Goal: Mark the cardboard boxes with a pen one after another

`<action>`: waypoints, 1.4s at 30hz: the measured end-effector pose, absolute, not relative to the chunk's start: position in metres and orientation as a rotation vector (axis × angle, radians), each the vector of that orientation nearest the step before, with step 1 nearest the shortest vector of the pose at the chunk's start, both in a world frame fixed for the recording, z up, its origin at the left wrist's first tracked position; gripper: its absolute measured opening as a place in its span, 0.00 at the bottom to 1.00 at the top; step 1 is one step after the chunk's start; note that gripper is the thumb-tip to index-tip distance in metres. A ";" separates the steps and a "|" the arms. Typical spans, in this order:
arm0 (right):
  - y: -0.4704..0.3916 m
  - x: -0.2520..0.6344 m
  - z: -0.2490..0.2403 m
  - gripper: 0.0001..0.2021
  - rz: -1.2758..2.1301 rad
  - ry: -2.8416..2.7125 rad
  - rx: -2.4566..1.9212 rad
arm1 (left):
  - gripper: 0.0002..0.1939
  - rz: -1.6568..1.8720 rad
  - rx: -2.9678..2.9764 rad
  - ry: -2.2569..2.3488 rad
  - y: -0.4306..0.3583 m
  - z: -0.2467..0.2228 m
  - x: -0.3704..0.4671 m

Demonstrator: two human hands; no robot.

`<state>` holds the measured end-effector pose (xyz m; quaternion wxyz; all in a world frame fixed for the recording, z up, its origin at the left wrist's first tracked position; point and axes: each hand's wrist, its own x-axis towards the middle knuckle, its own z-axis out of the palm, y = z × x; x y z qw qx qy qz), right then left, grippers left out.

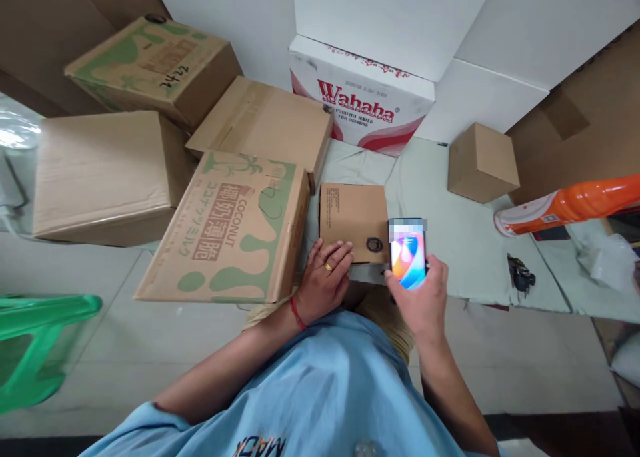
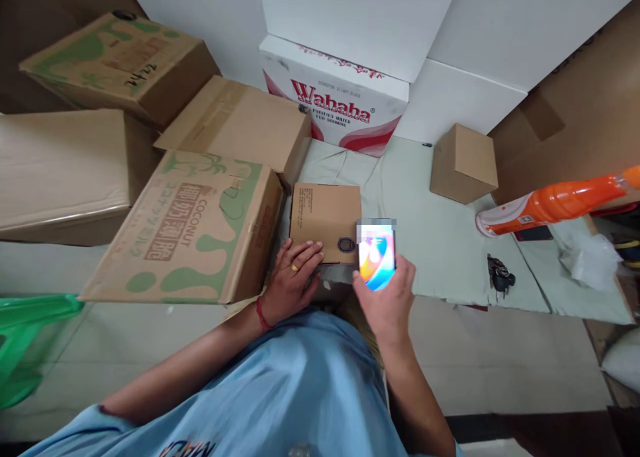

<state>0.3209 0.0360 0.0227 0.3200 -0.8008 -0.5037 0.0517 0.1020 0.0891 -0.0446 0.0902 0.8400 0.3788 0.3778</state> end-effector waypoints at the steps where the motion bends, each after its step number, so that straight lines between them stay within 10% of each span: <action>1: 0.038 0.336 0.018 0.38 0.121 -1.273 -2.169 | 0.31 1.118 2.498 1.121 0.089 -0.045 0.102; 14: 0.053 0.400 -0.009 0.42 0.021 -1.338 -2.222 | 0.26 1.134 2.411 1.217 0.082 -0.043 0.105; 20: 0.070 0.346 0.008 0.31 0.693 -1.388 -1.884 | 0.31 1.329 2.039 1.368 0.070 -0.044 0.112; 30: 0.078 0.323 0.025 0.42 1.428 -0.754 -1.687 | 0.33 1.266 1.841 1.435 0.072 -0.029 0.103; 42: 0.040 0.335 0.035 0.35 1.174 -0.604 -1.551 | 0.40 1.050 1.285 0.900 0.050 0.013 0.111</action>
